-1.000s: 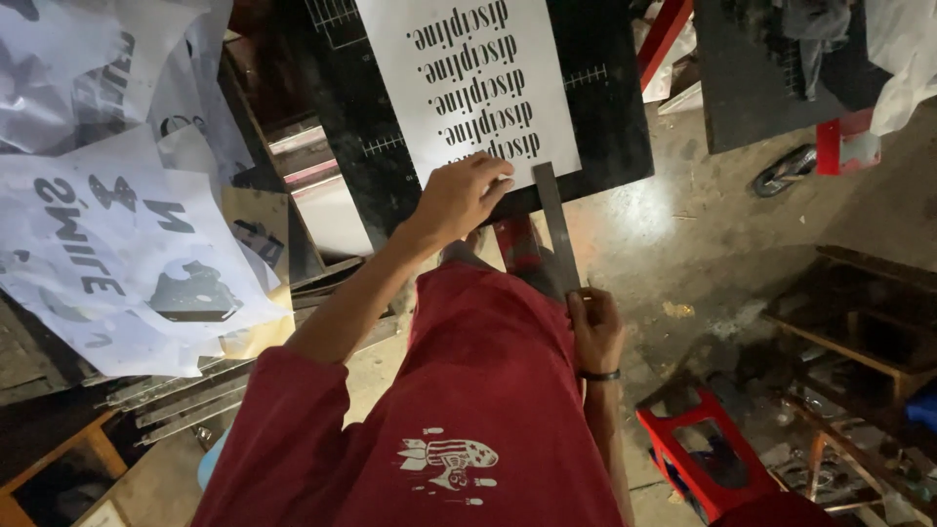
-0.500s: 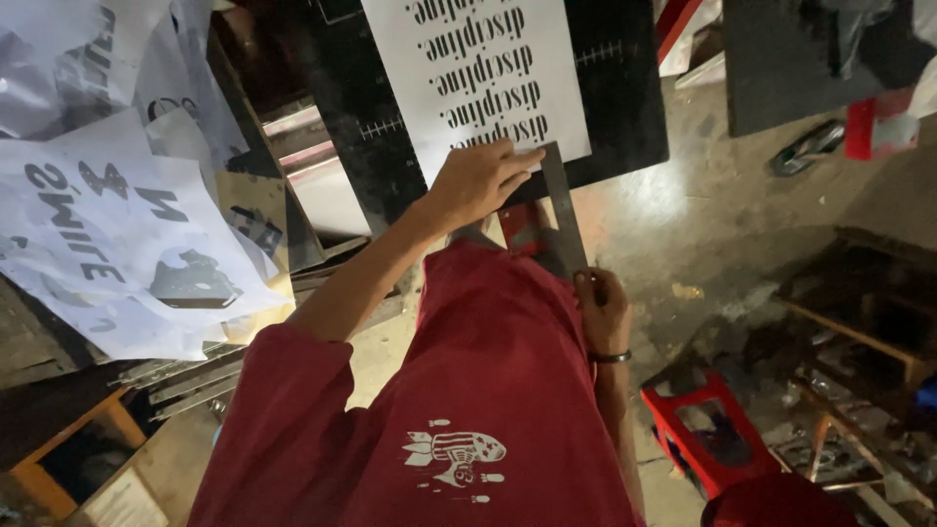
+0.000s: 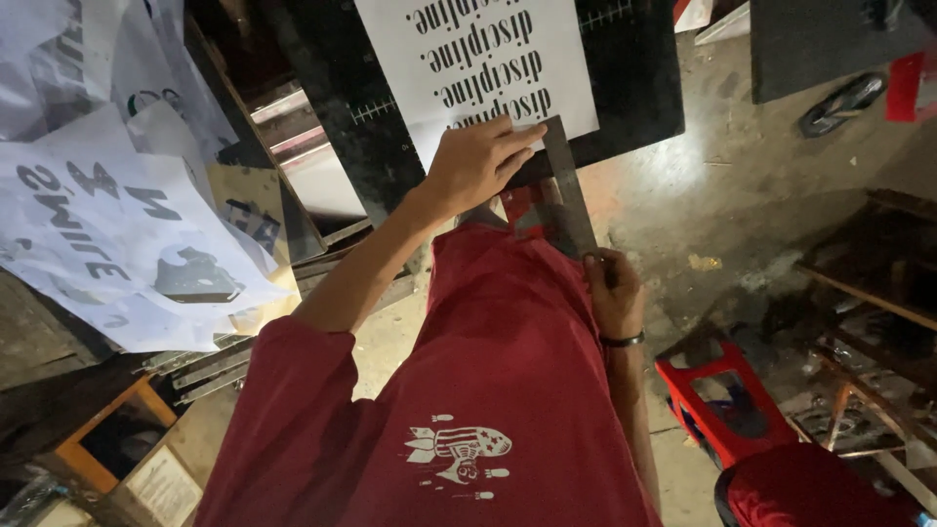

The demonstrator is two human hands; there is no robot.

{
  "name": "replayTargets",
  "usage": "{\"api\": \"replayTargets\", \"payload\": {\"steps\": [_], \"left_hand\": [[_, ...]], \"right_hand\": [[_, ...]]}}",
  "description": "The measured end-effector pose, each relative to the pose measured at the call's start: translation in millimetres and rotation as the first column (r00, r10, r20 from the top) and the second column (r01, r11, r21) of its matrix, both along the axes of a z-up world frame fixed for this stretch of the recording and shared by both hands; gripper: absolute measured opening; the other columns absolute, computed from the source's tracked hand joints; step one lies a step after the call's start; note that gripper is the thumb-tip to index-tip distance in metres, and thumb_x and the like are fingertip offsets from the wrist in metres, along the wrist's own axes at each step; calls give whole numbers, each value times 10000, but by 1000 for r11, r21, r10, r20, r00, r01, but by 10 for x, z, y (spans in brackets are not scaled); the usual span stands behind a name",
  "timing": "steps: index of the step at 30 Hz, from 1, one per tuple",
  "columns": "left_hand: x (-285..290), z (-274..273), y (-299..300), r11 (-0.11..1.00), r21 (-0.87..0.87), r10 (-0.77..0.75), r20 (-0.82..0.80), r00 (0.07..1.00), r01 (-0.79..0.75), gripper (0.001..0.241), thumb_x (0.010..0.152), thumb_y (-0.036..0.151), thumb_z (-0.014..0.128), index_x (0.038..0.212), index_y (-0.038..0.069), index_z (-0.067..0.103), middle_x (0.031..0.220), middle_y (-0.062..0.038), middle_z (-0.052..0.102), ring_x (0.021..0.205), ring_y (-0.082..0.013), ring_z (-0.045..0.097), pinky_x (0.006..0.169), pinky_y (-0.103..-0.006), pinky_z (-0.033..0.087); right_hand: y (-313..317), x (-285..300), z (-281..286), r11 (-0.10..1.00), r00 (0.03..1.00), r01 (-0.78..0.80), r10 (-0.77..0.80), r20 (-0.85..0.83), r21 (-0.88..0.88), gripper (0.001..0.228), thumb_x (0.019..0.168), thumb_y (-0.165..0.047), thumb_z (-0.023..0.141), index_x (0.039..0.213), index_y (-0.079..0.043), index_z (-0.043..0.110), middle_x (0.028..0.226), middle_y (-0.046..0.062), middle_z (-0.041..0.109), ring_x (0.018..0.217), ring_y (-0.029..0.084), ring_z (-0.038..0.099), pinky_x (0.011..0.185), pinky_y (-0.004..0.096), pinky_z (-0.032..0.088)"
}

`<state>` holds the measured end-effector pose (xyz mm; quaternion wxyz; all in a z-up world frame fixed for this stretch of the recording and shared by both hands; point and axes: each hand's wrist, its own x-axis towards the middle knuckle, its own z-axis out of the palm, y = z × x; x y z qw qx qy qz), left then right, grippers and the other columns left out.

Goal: The person moves screen printing frames and then uses a metal ruler to precisely align a stencil on a printing board, making fine adjustments to ensure it is centered.

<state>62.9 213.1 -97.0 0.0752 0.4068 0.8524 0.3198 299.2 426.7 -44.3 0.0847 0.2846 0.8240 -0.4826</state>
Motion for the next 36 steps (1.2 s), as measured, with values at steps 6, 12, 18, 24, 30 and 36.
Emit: {"api": "replayTargets", "payload": {"steps": [6,12,18,24,30,36], "left_hand": [[13,-68,19,999,-6,32,-23,999,-32,361,1089,298,579,1449,308,606,770,28,491,504,-128,498,456,-290,447],[16,-64,19,999,-22,34,-13,999,-34,335,1102,297,549,1429,308,623,787,29,497,519,-127,507,473,-277,463],[38,-48,23,999,-28,47,-4,999,-47,327,1106,283,558,1427,295,620,789,26,489,528,-127,513,488,-276,475],[39,-61,47,997,-22,73,-36,997,-74,308,1079,300,583,1377,305,662,782,23,524,541,-144,562,480,-279,487],[45,-44,44,996,-22,84,-56,995,-85,329,1067,308,593,1391,328,649,782,23,529,558,-156,587,480,-291,496],[52,-44,42,996,-17,83,-63,995,-84,341,1076,302,581,1412,333,631,787,27,519,560,-152,576,494,-293,506]], "right_hand": [[12,-6,-44,999,1000,3,-3,-11,-33,271,1065,-198,662,1133,63,690,720,197,668,605,288,641,556,402,490],[-21,-36,0,997,1000,14,-14,-8,-72,282,1073,-207,652,1151,62,682,717,184,666,603,264,644,551,385,490],[-6,-4,-40,996,1000,15,-15,5,-83,267,1077,-194,637,1154,58,684,719,187,672,610,265,646,578,395,502],[2,7,-58,994,1000,20,-21,-8,-104,241,1074,-175,641,1147,49,691,708,173,663,596,244,625,567,374,491],[3,1,-58,996,999,-10,7,-33,-90,264,1074,-180,639,1159,67,675,712,185,666,592,254,634,556,385,496],[-3,2,-62,996,999,-16,12,-44,-82,245,1073,-153,636,1159,73,674,711,190,661,591,267,634,556,392,495]]}}
